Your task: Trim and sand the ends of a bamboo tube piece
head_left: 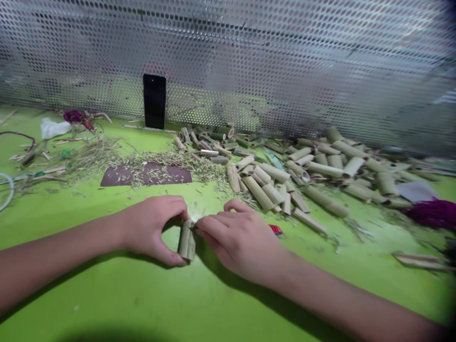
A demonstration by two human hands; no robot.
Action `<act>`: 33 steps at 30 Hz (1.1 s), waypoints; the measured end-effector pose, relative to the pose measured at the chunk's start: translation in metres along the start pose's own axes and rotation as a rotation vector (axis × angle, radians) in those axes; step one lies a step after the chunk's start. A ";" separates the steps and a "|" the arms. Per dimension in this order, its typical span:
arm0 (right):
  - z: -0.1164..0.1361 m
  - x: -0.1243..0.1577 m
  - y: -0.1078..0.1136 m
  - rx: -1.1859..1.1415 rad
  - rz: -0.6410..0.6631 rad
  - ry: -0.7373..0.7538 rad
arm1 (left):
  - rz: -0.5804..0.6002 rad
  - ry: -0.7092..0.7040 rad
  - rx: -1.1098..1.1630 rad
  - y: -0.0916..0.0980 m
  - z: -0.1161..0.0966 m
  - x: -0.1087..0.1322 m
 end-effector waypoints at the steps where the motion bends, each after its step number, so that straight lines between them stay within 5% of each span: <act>1: 0.000 0.000 0.000 -0.006 0.004 0.008 | -0.003 0.001 -0.002 0.000 0.000 0.000; 33: 0.002 0.002 -0.001 -0.030 -0.006 0.029 | -0.022 -0.001 0.019 0.000 -0.001 0.001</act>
Point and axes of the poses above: each hand's wrist, its own x-axis away from the middle knuckle, its own y-axis out of the back of the hand, z = x × y, the point moved 7 cm from there along -x, towards the middle knuckle, and after that the axes turned 3 degrees about z, right-handed, at the moved point
